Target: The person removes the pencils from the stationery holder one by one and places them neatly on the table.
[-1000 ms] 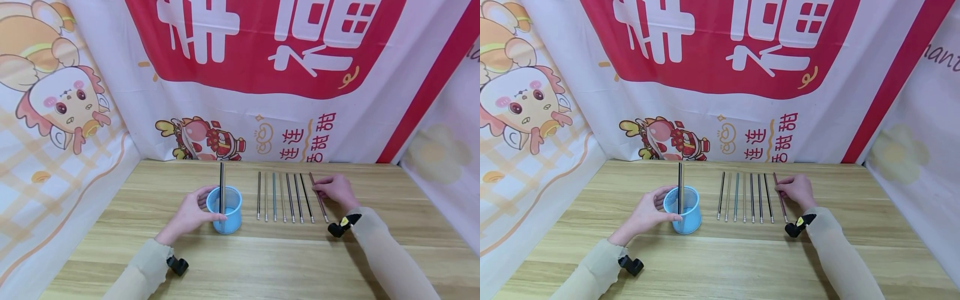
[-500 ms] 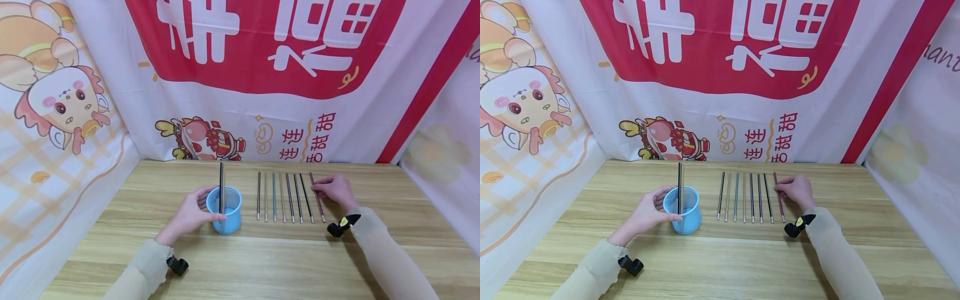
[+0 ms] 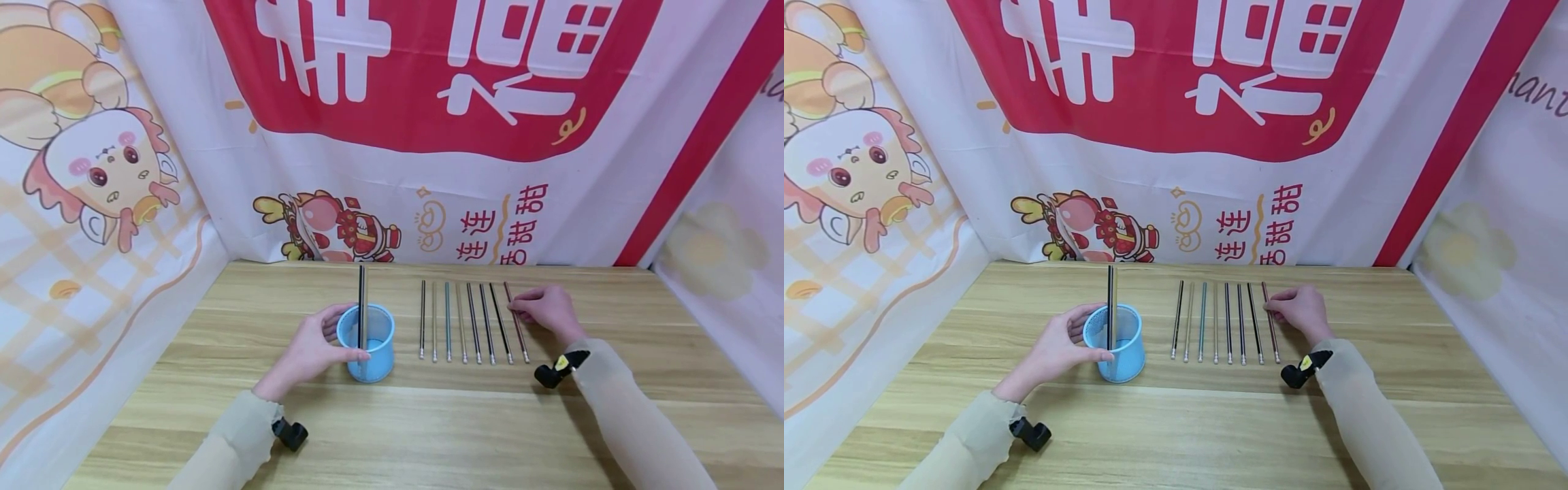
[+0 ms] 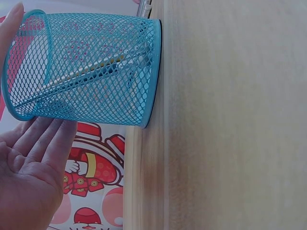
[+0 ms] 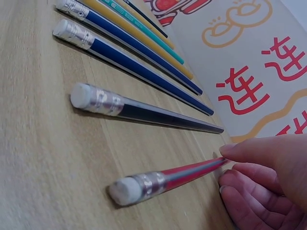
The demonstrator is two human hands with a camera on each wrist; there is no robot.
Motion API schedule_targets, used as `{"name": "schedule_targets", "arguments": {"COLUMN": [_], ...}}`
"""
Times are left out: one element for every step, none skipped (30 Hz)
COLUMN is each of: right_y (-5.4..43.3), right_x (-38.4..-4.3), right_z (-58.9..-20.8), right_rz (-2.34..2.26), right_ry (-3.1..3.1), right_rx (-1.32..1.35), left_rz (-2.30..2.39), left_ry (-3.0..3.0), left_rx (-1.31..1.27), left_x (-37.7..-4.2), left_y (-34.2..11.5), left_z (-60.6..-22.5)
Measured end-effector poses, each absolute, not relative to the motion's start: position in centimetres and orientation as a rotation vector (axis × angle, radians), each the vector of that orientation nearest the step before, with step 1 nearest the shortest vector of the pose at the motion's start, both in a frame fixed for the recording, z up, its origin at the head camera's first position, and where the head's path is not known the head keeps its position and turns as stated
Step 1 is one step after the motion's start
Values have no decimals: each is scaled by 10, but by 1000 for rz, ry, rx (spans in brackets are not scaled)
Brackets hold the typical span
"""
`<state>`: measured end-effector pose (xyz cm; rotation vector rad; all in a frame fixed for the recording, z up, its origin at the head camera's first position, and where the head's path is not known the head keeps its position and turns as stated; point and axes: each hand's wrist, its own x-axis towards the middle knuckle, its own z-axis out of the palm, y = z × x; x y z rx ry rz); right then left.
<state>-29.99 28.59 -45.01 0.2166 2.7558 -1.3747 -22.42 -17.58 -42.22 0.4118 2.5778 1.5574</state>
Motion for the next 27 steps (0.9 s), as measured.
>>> {"name": "schedule_targets", "arguments": {"right_y": [285, 285, 285, 284, 284, 283, 283, 282, 281, 281, 280, 279, 279, 278, 276, 276, 274, 272, 270, 267, 264, 261, 257, 252, 247, 242, 237], "right_x": [-300, -299, -299, -299, -298, -297, -296, -295, -293, -292, -290, -288, -286, -284, -283, -283, -282, -282, -281, -281, -280, -279, -277, -276, -274, -273, -272], "right_z": [-450, -450, -449, -449, -448, -448, -447, -445, -444, -443, -441, -439, -437, -435, -433, -430, -427, -425, -421, -418, -415, -411, -408, -405, -401, -398, -395], "right_rz": [-1373, -1375, -1373, -1373, -1377, -1380, -1386, -1395, -1402, -1415, -1429, -1443, -1468, -1484, -1504, -1518, -1536, -1550, -1561, -1571, -1583, -1594, -1606, -1611, -1619, -1627, -1626], "right_ry": [2758, 2758, 2760, 2759, 2759, 2758, 2755, 2750, 2748, 2745, 2745, 2746, 2736, 2733, 2730, 2727, 2724, 2721, 2717, 2719, 2717, 2716, 2716, 2712, 2708, 2708, 2711], "right_rx": [225, 227, 229, 230, 234, 238, 240, 241, 245, 236, 234, 225, 218, 213, 212, 206, 209, 202, 200, 194, 186, 173, 161, 149, 141, 129, 114], "left_rz": [1557, 1558, 1560, 1561, 1564, 1565, 1567, 1569, 1568, 1567, 1565, 1561, 1558, 1554, 1552, 1550, 1549, 1548, 1548, 1548, 1549, 1549, 1548, 1547, 1548, 1549, 1549], "left_ry": [2578, 2577, 2576, 2576, 2575, 2574, 2573, 2571, 2571, 2571, 2571, 2572, 2572, 2573, 2573, 2573, 2573, 2574, 2574, 2575, 2575, 2576, 2578, 2579, 2579, 2579, 2579], "left_rx": [413, 414, 415, 415, 415, 416, 415, 413, 412, 410, 407, 404, 401, 398, 396, 394, 392, 392, 394, 395, 399, 400, 401, 403, 403, 403, 404], "left_x": [-224, -224, -224, -224, -224, -224, -224, -224, -224, -224, -224, -224, -224, -224, -224, -224, -224, -224, -224, -224, -224, -224, -224, -225, -225, -225, -225], "left_y": [-176, -176, -176, -176, -176, -176, -176, -176, -176, -176, -176, -176, -175, -175, -175, -175, -175, -175, -175, -175, -175, -175, -176, -176, -176, -176, -176], "left_z": [-422, -422, -422, -422, -422, -422, -422, -422, -422, -422, -422, -422, -422, -422, -421, -421, -421, -421, -421, -421, -421, -422, -422, -422, -423, -423, -423]}}
